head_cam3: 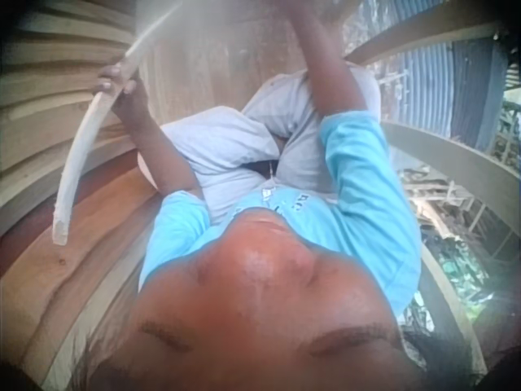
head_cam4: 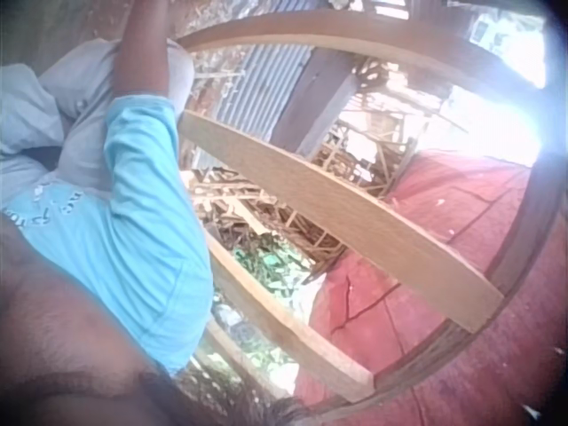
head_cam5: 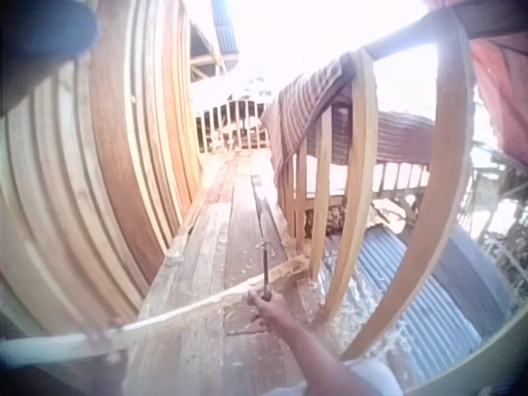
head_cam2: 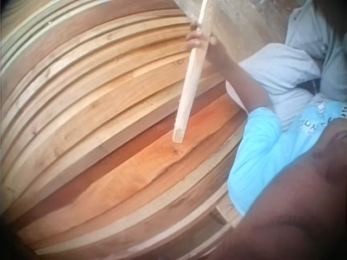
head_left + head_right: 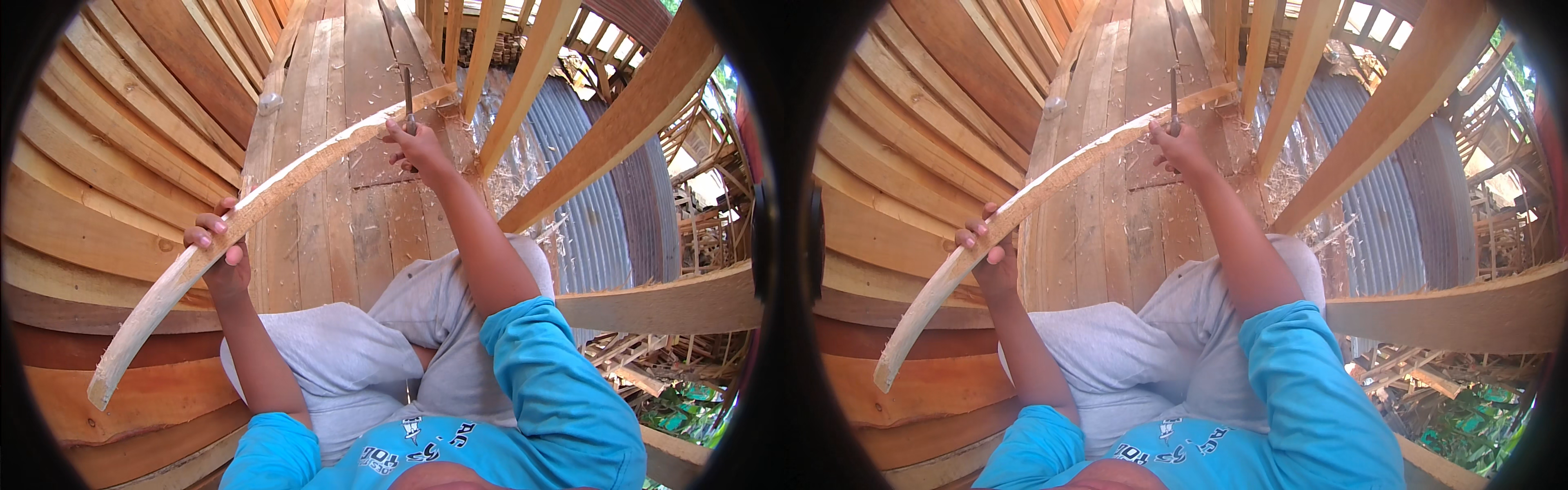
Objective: The person sits on a wooden floor and uses a chisel to carve a long, curved piece of wood. They hold the wood with one hand and repeatedly scrape along its surface with the chisel, producing wood shavings.
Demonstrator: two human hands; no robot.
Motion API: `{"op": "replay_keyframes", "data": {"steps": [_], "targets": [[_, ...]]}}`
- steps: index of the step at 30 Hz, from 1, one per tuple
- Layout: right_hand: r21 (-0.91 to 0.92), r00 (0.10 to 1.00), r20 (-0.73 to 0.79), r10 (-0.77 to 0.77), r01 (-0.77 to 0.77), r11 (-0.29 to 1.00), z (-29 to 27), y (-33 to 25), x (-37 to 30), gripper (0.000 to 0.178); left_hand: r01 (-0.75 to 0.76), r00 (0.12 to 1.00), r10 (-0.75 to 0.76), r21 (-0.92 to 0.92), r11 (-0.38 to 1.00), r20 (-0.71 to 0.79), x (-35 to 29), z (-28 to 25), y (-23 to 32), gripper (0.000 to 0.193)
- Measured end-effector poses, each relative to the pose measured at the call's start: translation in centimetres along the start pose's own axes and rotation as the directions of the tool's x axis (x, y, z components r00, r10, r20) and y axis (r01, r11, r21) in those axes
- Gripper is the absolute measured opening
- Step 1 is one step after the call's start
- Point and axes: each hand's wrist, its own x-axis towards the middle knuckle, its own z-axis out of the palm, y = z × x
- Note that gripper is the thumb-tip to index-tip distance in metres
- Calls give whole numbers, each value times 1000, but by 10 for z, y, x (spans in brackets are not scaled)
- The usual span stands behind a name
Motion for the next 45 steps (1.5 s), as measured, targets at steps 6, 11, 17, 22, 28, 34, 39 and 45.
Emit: {"op": "replay_keyframes", "data": {"steps": [6,11,17,22,28,34,39,45], "targets": [[60,992,65,108,-112,992,23,-13,-28,44,-75,993,66,87,993,98,-2,23,-23,41],[284,995,-27,93,-82,955,17,-6,-24,43,-80,974,15,283,956,224,-3,40,-42,42],[250,992,-111,-54,81,965,9,-3,-20,46,-152,945,36,337,929,326,1,62,-44,38],[261,992,-85,-98,117,958,9,0,-13,41,-225,908,90,294,929,410,8,68,-41,36],[290,994,0,-109,104,951,14,12,5,36,-88,948,-41,384,919,317,2,68,-49,33],[311,993,-41,-115,122,943,18,12,-2,31,-72,946,-38,322,944,323,-2,68,-58,33],[333,988,-113,-105,137,933,25,-1,-15,30,-74,951,-32,326,943,308,2,72,-51,33],[274,987,-135,-89,124,954,29,-5,-23,31,-64,969,0,250,966,247,0,63,-48,36]]}}
